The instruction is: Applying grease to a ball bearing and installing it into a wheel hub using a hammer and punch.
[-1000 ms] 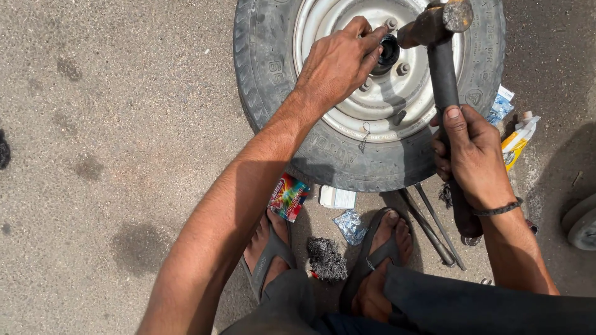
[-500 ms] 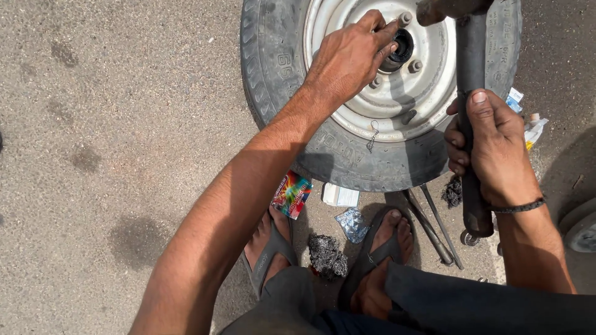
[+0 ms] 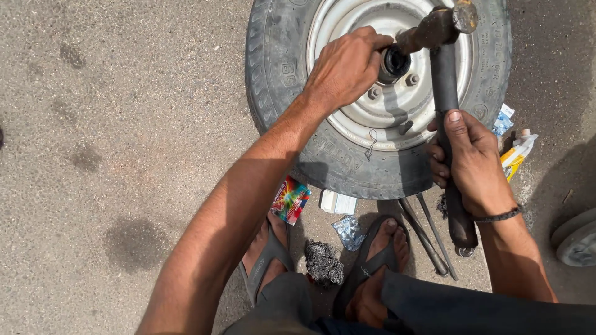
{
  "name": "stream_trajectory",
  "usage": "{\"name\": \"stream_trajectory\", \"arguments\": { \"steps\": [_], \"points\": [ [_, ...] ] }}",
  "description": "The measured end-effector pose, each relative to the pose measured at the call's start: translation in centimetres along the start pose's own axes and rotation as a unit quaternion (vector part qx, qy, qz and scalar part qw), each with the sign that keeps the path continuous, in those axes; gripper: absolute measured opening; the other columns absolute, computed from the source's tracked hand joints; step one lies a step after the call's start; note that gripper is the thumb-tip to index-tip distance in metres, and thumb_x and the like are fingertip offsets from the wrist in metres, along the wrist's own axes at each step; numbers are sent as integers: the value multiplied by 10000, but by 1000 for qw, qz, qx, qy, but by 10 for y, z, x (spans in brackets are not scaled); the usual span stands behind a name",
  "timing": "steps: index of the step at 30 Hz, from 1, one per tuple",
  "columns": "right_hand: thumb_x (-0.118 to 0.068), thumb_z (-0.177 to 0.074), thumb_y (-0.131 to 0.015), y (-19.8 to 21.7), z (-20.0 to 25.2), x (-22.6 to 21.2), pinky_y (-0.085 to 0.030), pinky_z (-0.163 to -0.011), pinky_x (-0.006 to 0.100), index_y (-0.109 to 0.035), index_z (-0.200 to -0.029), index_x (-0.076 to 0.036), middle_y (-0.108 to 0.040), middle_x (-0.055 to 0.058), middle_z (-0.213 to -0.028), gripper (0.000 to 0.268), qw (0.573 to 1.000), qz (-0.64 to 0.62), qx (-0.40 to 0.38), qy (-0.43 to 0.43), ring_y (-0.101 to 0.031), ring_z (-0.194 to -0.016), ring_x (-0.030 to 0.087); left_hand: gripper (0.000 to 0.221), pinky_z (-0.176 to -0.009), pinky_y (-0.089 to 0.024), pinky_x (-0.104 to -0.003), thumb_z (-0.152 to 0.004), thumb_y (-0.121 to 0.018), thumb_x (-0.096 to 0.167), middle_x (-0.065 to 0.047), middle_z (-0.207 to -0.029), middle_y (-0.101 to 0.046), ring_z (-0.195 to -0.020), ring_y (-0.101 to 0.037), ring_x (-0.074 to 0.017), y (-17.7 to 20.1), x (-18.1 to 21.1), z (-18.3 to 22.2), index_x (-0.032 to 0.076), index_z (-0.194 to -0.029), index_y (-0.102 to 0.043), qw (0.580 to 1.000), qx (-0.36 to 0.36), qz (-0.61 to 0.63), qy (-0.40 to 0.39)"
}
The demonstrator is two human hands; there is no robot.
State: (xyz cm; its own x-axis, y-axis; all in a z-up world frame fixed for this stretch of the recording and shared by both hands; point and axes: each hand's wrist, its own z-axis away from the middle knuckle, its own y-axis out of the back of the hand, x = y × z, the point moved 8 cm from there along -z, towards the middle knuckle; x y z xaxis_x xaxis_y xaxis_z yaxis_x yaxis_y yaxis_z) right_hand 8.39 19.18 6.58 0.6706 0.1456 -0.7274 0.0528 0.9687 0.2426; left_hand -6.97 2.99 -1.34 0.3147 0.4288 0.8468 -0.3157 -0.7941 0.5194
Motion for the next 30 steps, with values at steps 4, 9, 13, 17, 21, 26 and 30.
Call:
{"name": "stream_trajectory", "arguments": {
  "steps": [4,9,13,17,21,26,30],
  "points": [
    [-488,-1093,-465,2,10,-6,-365,-409,242,-516,-1021,-85,-473,-17,-676,412,994,81,25,75,-427,-495,64,407,-942,-613,-405,-943,-487,4,-154,-1052,-764,-931,-783,-254,-10,-12,5,30,-1306,-671,998,51,30,-15],
    [-476,-1068,-490,0,4,-11,-380,-405,252,-529,-980,-57,-498,-7,-661,430,987,145,22,64,-445,-490,71,542,-942,-605,-428,-892,-486,-12,-148,-1012,-798,-950,-791,-267,6,0,-2,31,-1426,-565,996,72,43,-37],
    [-470,-1109,-475,-1,11,-7,-358,-420,239,-537,-1026,-62,-467,-11,-682,421,985,124,20,115,-426,-510,62,467,-958,-603,-435,-918,-499,17,-130,-1036,-809,-915,-790,-288,-3,-13,8,51,-1382,-536,998,50,48,-1],
    [-474,-1074,-476,-3,-1,-6,-398,-402,233,-550,-980,-62,-498,-1,-638,429,971,218,36,87,-460,-479,73,485,-975,-608,-457,-970,-492,14,-134,-1069,-814,-948,-799,-315,6,-1,2,51,-1453,-458,995,74,55,-44],
    [-472,-1079,-489,0,15,-18,-351,-397,255,-541,-986,-47,-485,-5,-662,439,983,157,38,83,-432,-482,84,601,-892,-603,-464,-885,-476,-8,-178,-1019,-786,-840,-787,-327,3,-10,6,17,-1477,-378,995,66,66,-19],
    [-459,-1099,-478,-5,-7,-8,-400,-417,236,-557,-994,-43,-509,-5,-636,436,966,232,28,106,-466,-479,70,424,-940,-656,-422,-1041,-477,12,-130,-1106,-810,-927,-815,-278,-9,-13,2,94,-1454,-437,996,62,31,-52],
    [-452,-1064,-507,-4,8,-18,-379,-404,246,-611,-1003,-64,-507,-13,-639,406,974,211,34,77,-466,-478,70,671,-880,-634,-457,-928,-482,-36,-167,-1023,-792,-884,-798,-310,4,-9,6,69,-1565,-301,994,99,27,-45]
  ]
}}
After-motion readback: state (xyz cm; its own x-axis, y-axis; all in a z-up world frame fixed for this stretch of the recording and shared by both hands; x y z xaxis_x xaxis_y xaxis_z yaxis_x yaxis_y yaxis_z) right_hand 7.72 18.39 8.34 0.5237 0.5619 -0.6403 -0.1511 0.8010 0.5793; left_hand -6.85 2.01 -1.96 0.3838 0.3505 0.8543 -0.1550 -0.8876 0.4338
